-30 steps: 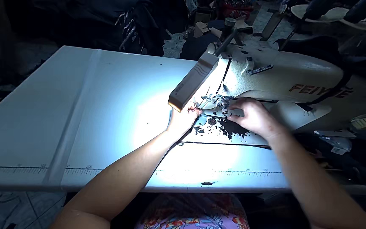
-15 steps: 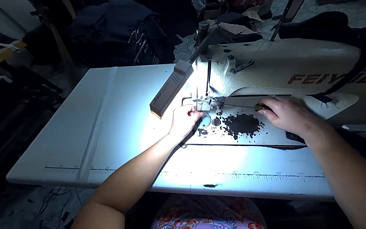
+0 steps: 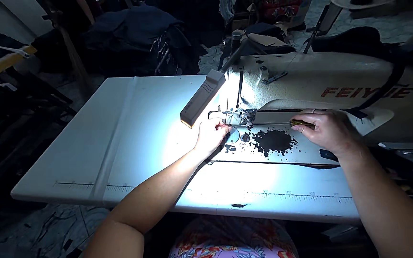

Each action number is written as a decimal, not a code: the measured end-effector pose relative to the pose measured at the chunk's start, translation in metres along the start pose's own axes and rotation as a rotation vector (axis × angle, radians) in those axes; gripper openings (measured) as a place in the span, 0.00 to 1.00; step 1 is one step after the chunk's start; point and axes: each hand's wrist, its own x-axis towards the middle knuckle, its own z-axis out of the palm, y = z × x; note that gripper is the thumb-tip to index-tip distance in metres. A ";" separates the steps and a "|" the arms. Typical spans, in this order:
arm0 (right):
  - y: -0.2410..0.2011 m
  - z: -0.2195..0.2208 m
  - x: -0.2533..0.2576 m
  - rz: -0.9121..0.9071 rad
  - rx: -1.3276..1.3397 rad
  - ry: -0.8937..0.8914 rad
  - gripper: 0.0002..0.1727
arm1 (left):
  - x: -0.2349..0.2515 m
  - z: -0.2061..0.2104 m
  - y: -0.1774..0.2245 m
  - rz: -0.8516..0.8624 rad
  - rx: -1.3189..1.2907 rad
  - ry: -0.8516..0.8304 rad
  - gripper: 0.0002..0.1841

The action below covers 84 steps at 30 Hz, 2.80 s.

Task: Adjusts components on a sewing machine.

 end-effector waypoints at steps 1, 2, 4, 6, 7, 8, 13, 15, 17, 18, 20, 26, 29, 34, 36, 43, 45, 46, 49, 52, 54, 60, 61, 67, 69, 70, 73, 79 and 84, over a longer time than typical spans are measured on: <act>0.003 -0.001 0.000 -0.011 -0.009 0.005 0.12 | 0.000 -0.001 0.002 -0.008 0.014 -0.006 0.11; 0.006 -0.001 -0.001 -0.020 -0.014 0.003 0.13 | 0.000 -0.001 0.003 -0.011 0.031 -0.012 0.11; 0.009 -0.004 -0.002 -0.027 0.004 -0.014 0.15 | 0.000 -0.001 0.003 -0.009 0.038 -0.013 0.10; 0.010 -0.007 -0.003 -0.018 0.032 -0.045 0.16 | 0.000 -0.001 0.002 0.004 0.034 -0.003 0.11; 0.009 -0.008 -0.003 0.002 0.056 -0.061 0.17 | 0.000 -0.001 0.002 0.007 0.033 -0.003 0.11; 0.007 -0.009 -0.003 0.030 0.086 -0.075 0.17 | 0.000 0.000 0.002 0.012 0.030 -0.001 0.11; 0.004 -0.008 -0.004 0.106 0.189 -0.104 0.21 | 0.000 0.000 0.001 0.036 0.042 0.006 0.11; 0.003 -0.008 -0.004 0.096 0.230 -0.101 0.15 | -0.001 -0.001 0.002 0.038 0.061 0.006 0.11; 0.002 -0.007 -0.004 0.080 0.238 -0.078 0.12 | -0.001 -0.001 0.003 0.030 0.069 -0.001 0.11; 0.003 -0.006 -0.004 0.071 0.236 -0.068 0.12 | 0.000 -0.001 0.003 0.029 0.066 -0.004 0.12; 0.003 -0.006 -0.004 0.052 0.220 -0.049 0.13 | -0.001 -0.001 0.005 0.017 0.067 -0.006 0.12; -0.002 0.000 -0.003 0.038 0.214 -0.031 0.13 | 0.000 -0.001 0.004 0.030 0.066 0.000 0.12; -0.001 0.000 -0.003 0.049 0.203 -0.024 0.13 | 0.000 -0.001 0.004 0.026 0.081 0.000 0.12; 0.000 0.000 -0.003 0.037 0.189 -0.027 0.14 | 0.000 -0.001 0.002 0.022 0.039 -0.007 0.11; 0.003 0.001 -0.004 0.036 0.186 -0.026 0.14 | 0.000 -0.002 0.005 0.027 0.050 -0.004 0.12; 0.003 -0.001 -0.003 0.038 0.187 -0.022 0.13 | 0.000 -0.003 0.006 0.031 0.059 -0.013 0.12; 0.004 0.000 -0.004 0.037 0.186 -0.020 0.14 | 0.000 -0.003 0.008 0.035 0.066 -0.006 0.11; 0.004 0.000 -0.004 0.034 0.184 -0.019 0.14 | -0.001 -0.003 0.008 0.039 0.065 -0.001 0.12; 0.003 0.000 -0.003 0.025 0.177 -0.015 0.14 | 0.000 -0.002 0.006 0.044 0.060 -0.004 0.12; 0.003 0.000 -0.003 0.012 0.178 0.002 0.14 | 0.000 -0.003 0.008 0.027 0.069 -0.010 0.12; 0.004 0.001 -0.003 0.004 0.169 0.010 0.15 | 0.000 -0.003 0.008 0.035 0.069 -0.007 0.12; 0.004 0.001 -0.003 0.002 0.149 0.018 0.15 | 0.000 -0.002 0.005 0.043 0.051 -0.007 0.11; 0.004 0.001 -0.003 0.003 0.148 0.019 0.15 | 0.000 -0.002 0.005 0.043 0.049 -0.007 0.12; 0.004 0.001 -0.003 0.000 0.149 0.017 0.16 | 0.000 -0.002 0.003 0.060 0.041 -0.003 0.11; 0.003 0.001 -0.003 0.003 0.151 0.020 0.16 | 0.000 -0.002 0.003 0.057 0.048 0.000 0.12; 0.004 0.001 -0.003 0.002 0.150 0.021 0.16 | 0.000 -0.002 0.004 0.052 0.050 -0.003 0.12; 0.005 0.002 -0.003 -0.008 0.151 0.030 0.16 | 0.000 -0.003 0.007 0.036 0.055 -0.006 0.12; 0.001 0.001 -0.002 -0.009 0.139 0.040 0.15 | 0.000 -0.002 0.006 0.055 0.038 -0.005 0.11; 0.001 0.001 -0.003 -0.014 0.127 0.035 0.15 | 0.000 -0.003 0.009 0.032 0.063 -0.007 0.13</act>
